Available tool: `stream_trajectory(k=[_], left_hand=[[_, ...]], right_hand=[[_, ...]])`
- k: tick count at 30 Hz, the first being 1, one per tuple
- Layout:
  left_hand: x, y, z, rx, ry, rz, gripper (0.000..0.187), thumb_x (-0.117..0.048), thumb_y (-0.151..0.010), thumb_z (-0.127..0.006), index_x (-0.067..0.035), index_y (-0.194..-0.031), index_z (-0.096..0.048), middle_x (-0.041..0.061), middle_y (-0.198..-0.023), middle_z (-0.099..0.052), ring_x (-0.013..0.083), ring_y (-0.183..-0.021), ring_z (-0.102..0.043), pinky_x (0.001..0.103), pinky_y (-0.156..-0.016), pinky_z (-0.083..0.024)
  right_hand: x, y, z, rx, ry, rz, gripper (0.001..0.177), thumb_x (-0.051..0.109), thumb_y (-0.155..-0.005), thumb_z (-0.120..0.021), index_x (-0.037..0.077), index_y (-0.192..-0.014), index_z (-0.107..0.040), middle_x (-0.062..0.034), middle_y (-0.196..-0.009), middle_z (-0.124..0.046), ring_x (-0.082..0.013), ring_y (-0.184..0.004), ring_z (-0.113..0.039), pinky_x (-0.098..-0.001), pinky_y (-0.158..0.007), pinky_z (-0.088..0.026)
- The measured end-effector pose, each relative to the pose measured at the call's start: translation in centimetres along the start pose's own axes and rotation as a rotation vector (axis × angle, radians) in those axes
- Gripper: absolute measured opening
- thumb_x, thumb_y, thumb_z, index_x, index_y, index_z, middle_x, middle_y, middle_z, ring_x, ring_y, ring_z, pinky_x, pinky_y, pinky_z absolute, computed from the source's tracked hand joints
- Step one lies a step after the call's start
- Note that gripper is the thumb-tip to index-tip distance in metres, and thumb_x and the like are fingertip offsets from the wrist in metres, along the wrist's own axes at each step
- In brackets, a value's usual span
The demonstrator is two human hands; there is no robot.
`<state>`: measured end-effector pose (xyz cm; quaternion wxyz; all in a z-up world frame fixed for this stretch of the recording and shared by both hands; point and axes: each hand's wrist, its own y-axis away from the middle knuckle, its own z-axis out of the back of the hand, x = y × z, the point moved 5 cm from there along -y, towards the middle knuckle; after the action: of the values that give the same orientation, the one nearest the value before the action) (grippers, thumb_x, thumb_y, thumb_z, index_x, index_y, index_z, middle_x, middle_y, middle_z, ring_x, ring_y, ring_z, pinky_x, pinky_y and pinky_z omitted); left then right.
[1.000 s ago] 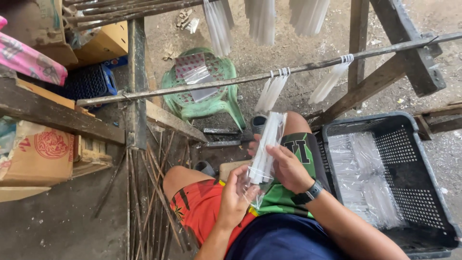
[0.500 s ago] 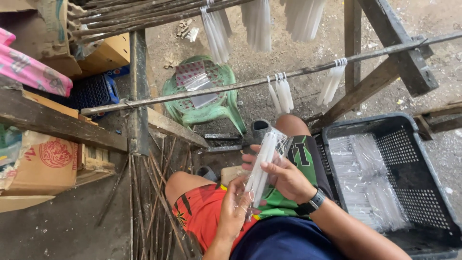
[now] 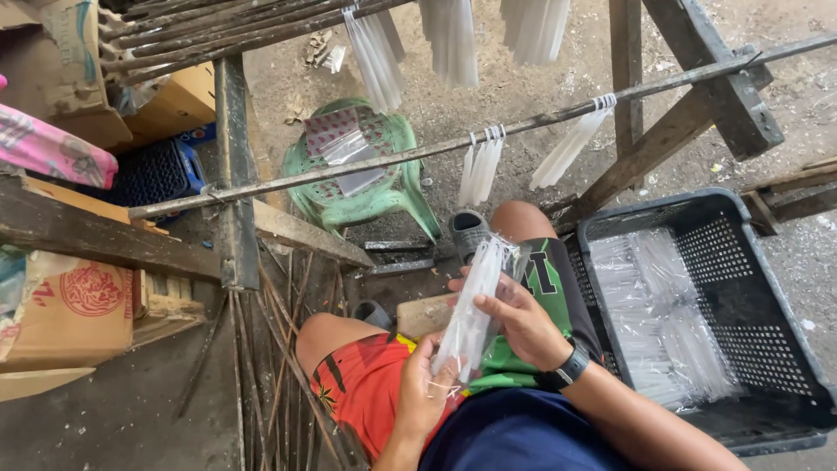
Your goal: The person is removing bundles of candles from a drying rack using a wooden stick, then manually inserting the bundles into clear plastic bags and placing the finished products into a plastic crate.
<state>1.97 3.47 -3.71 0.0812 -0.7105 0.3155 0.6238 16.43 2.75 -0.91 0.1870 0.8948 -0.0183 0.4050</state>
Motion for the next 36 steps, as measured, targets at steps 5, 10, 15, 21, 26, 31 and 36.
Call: stream_trajectory(k=[5,10,15,21,26,31,36], left_hand=[[-1.2,0.1,0.1,-0.036,-0.211,0.072,0.029,-0.024,-0.076,-0.057,-0.005,-0.097,-0.056,0.005,-0.081,-0.065,0.0127,-0.070,-0.061,0.023,-0.060,-0.050],[-1.7,0.3,0.1,-0.040,-0.318,0.037,0.035,-0.033,-0.074,-0.054,-0.007,-0.098,-0.056,0.006,-0.089,-0.067,0.0154,-0.080,-0.064,0.026,-0.068,-0.052],[-2.6,1.1,-1.0,0.365,0.162,0.039,0.057,-0.027,-0.081,-0.054,0.005,-0.124,-0.035,0.015,-0.102,-0.060,0.0173,-0.087,-0.059,0.026,-0.077,-0.047],[-0.1,-0.2,1.2,0.024,-0.152,0.093,0.023,-0.020,-0.077,-0.058,-0.002,-0.091,-0.058,0.009,-0.074,-0.065,0.0152,-0.062,-0.063,0.025,-0.053,-0.054],[-0.4,-0.2,-0.7,0.111,-0.037,0.124,0.043,-0.027,-0.077,-0.055,-0.001,-0.111,-0.049,0.013,-0.092,-0.062,0.0207,-0.074,-0.063,0.027,-0.062,-0.051],[0.5,-0.2,-2.0,0.221,0.036,0.145,0.067,-0.040,-0.070,-0.058,0.006,-0.116,-0.042,0.020,-0.088,-0.063,0.0259,-0.066,-0.067,0.025,-0.052,-0.052],[1.7,-1.8,-2.4,-0.038,-0.287,0.208,0.036,-0.021,-0.076,-0.053,-0.002,-0.107,-0.052,0.019,-0.067,-0.068,0.0186,-0.050,-0.061,0.021,-0.041,-0.041]], right_hand=[[-0.1,0.1,0.3,-0.051,-0.035,-0.074,0.051,0.011,-0.071,-0.056,0.002,-0.120,-0.044,-0.0236,-0.105,-0.059,-0.0264,-0.095,-0.057,-0.0344,-0.078,-0.046],[0.6,0.0,-0.7,0.034,-0.129,-0.063,0.051,0.006,-0.071,-0.055,-0.002,-0.119,-0.041,-0.0248,-0.115,-0.053,-0.0369,-0.102,-0.054,-0.0440,-0.085,-0.045],[0.2,-0.4,0.7,-0.238,-0.220,-0.170,0.032,0.007,-0.077,-0.049,-0.007,-0.105,-0.047,-0.0254,-0.105,-0.057,-0.0352,-0.090,-0.057,-0.0448,-0.077,-0.047],[-0.9,-0.2,0.9,-0.289,-0.285,-0.206,0.029,0.006,-0.075,-0.052,-0.001,-0.102,-0.046,-0.0277,-0.105,-0.056,-0.0392,-0.096,-0.056,-0.0472,-0.082,-0.045],[-0.5,0.0,0.7,-0.258,-0.295,-0.183,0.043,0.005,-0.074,-0.050,0.001,-0.116,-0.045,-0.0271,-0.106,-0.055,-0.0362,-0.098,-0.054,-0.0427,-0.085,-0.043],[-1.3,-0.5,1.9,-0.212,-0.448,-0.150,0.046,0.007,-0.074,-0.048,0.001,-0.119,-0.041,-0.0281,-0.109,-0.052,-0.0365,-0.099,-0.052,-0.0448,-0.088,-0.042],[-1.6,0.4,3.5,0.163,-0.497,-0.009,0.055,0.031,-0.074,-0.063,-0.006,-0.114,-0.051,-0.0117,-0.095,-0.062,-0.0172,-0.076,-0.060,-0.0243,-0.060,-0.046]])
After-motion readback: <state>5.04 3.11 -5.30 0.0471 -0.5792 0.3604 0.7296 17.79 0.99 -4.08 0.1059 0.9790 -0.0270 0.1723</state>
